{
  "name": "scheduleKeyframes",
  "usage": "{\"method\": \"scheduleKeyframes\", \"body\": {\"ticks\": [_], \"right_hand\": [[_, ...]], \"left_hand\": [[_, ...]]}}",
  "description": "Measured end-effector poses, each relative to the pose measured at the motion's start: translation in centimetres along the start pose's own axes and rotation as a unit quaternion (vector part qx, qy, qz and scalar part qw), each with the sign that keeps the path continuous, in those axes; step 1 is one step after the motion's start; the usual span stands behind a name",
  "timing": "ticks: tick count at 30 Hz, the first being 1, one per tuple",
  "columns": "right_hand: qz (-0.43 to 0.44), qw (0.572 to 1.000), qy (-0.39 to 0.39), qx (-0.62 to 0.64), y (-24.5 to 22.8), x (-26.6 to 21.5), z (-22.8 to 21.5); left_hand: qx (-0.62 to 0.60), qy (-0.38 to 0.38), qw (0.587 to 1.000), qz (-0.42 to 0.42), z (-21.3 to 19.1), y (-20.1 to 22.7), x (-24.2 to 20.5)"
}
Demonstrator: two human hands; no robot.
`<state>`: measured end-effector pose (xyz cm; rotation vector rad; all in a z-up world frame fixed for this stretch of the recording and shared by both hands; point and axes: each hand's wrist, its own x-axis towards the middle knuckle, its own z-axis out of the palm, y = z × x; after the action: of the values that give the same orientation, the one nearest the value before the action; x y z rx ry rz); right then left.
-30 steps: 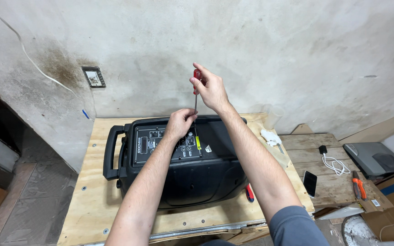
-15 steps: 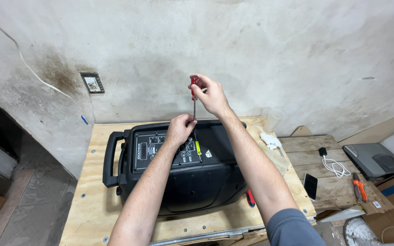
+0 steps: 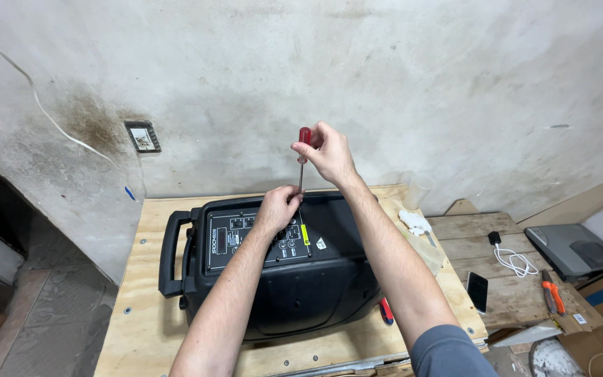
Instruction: The person uses a screwdriver to remove screws from the control panel of a black portable power station placed on a wooden workbench. They systematically unscrew and remove each screw, then set them aside on the table.
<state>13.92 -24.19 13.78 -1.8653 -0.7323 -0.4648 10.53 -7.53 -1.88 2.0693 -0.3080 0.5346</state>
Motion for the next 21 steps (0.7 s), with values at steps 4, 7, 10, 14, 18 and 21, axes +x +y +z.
{"method": "scheduleKeyframes", "body": {"ticks": [4,7,10,14,18,21], "right_hand": [[0.009,1.0,-0.024,0.014,-2.6,-0.5,-1.1],[0.013,0.988,-0.092,0.125,-2.5,-0.4,-0.8],[0.018,0.998,-0.048,0.029,-0.3,-0.3,-0.1],[0.004,0.995,-0.061,0.072,-0.1,-0.2,-0.1],[-0.006,0.96,-0.131,0.249,-2.4,-0.9,-1.0],[0.024,0.996,-0.046,0.068,-0.9,0.4,-1.6]], "left_hand": [[-0.008,-0.005,1.0,0.0,0.0,0.2,-0.2],[-0.007,0.003,1.0,0.004,-1.0,2.3,-0.6],[-0.022,0.0,1.0,-0.011,-2.0,4.9,-1.7],[-0.006,-0.013,0.999,-0.03,0.2,0.6,-0.2],[-0.023,-0.02,0.999,-0.034,0.1,0.7,-0.4],[-0.013,-0.041,0.999,-0.028,1.5,-0.9,0.2]]}}
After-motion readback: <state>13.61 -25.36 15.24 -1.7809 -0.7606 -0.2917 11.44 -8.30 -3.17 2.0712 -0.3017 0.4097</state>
